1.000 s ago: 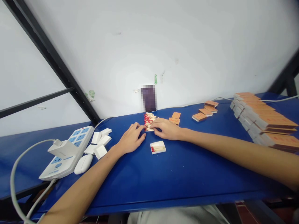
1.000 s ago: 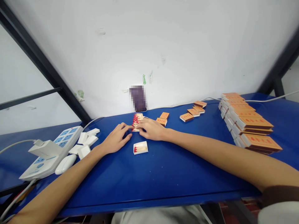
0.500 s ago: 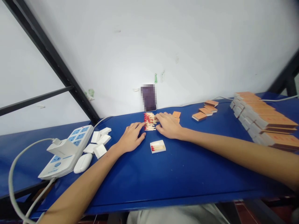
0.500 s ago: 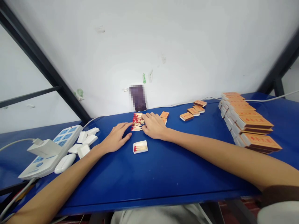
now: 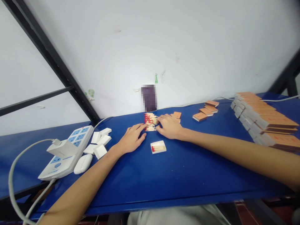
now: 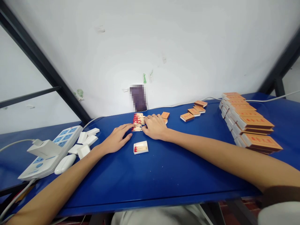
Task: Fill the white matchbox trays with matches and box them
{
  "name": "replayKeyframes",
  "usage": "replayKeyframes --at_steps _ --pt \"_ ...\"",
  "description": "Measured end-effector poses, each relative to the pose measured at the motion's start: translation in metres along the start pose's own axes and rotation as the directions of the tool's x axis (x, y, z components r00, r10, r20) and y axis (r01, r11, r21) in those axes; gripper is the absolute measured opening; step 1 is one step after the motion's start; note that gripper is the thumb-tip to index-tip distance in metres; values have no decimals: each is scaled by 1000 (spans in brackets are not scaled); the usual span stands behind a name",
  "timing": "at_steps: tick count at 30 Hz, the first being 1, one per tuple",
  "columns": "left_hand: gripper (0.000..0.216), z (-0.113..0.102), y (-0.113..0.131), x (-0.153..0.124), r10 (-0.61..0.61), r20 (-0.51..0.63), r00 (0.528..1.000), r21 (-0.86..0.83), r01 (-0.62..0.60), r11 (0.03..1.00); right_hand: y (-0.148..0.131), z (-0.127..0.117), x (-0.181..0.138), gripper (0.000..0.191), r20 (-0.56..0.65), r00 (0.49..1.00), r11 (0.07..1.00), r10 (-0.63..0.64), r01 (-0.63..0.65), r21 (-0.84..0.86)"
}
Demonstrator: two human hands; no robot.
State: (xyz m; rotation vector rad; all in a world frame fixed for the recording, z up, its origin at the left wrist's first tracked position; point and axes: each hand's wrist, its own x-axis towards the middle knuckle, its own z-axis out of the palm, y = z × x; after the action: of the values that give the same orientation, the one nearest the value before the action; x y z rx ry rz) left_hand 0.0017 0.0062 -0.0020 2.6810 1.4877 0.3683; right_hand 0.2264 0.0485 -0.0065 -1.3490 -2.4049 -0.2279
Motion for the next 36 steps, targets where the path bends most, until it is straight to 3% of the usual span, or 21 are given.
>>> replayKeyframes --at_steps 24,36 --pt "47 0 -1 -1 19 -1 1000 -16 -19 1000 5 3 0 32 -58 968 938 -245 252 240" --pt "43 0 -1 0 41 -25 999 -33 -41 999 1 -3 -2 25 -78 992 980 -103 114 163"
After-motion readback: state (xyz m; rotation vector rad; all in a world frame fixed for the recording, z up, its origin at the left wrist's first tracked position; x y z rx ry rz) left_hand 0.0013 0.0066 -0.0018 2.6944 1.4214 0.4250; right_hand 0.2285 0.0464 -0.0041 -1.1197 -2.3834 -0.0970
